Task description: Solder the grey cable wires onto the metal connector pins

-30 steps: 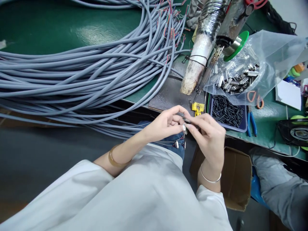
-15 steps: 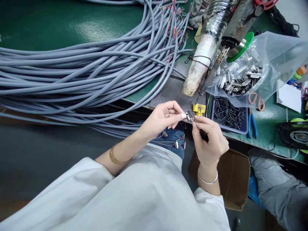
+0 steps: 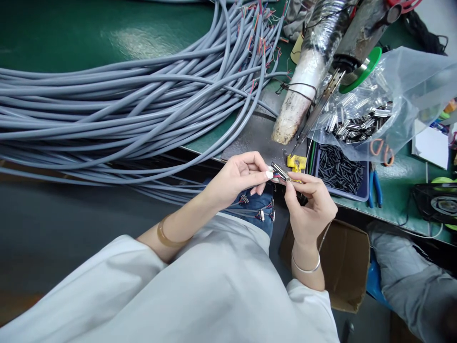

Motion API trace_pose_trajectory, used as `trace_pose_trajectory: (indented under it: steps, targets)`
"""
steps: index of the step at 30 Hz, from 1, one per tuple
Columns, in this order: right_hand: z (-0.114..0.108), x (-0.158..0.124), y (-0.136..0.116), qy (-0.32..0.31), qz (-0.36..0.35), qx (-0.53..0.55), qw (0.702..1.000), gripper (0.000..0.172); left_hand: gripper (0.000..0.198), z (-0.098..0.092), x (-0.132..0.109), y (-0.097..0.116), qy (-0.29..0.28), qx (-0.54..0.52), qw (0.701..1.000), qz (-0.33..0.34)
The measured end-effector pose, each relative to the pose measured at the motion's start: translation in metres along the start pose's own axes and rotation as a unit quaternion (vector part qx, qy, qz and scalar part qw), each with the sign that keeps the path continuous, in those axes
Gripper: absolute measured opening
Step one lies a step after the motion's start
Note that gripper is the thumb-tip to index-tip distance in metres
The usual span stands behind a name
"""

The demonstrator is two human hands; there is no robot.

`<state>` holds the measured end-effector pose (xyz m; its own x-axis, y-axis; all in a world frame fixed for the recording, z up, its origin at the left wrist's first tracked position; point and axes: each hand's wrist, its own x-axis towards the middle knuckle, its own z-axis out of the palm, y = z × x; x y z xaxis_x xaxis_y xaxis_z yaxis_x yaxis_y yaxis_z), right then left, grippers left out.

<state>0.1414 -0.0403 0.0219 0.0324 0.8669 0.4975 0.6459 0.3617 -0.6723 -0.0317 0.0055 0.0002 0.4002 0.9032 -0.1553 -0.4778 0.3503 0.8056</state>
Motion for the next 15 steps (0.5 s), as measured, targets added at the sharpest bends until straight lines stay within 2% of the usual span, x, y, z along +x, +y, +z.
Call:
trace_pose_trajectory:
  steps: [2, 5, 8, 11, 15]
  targets:
    - [0.001, 0.000, 0.000, 0.008, 0.040, 0.038, 0.998, 0.007, 0.033, -0.001, -0.001, 0.000, -0.005, -0.003, 1.000, 0.017]
    - [0.003, 0.001, 0.000, 0.031, 0.058, 0.069, 0.995, 0.008, 0.026, -0.003, -0.002, -0.001, -0.013, 0.024, 0.998, 0.050]
    - [0.004, 0.002, 0.001, 0.046, 0.027, 0.036, 0.998, 0.009, 0.018, -0.001, -0.003, -0.003, 0.004, 0.098, 0.991, 0.094]
    - [0.005, 0.002, 0.002, 0.056, -0.027, -0.020, 0.998, 0.012, 0.010, 0.004, -0.005, -0.005, 0.037, 0.182, 0.971, 0.154]
    - [0.007, 0.002, 0.005, 0.057, -0.047, -0.023, 0.997, 0.018, 0.006, 0.010, -0.003, -0.009, 0.074, 0.220, 0.952, 0.200]
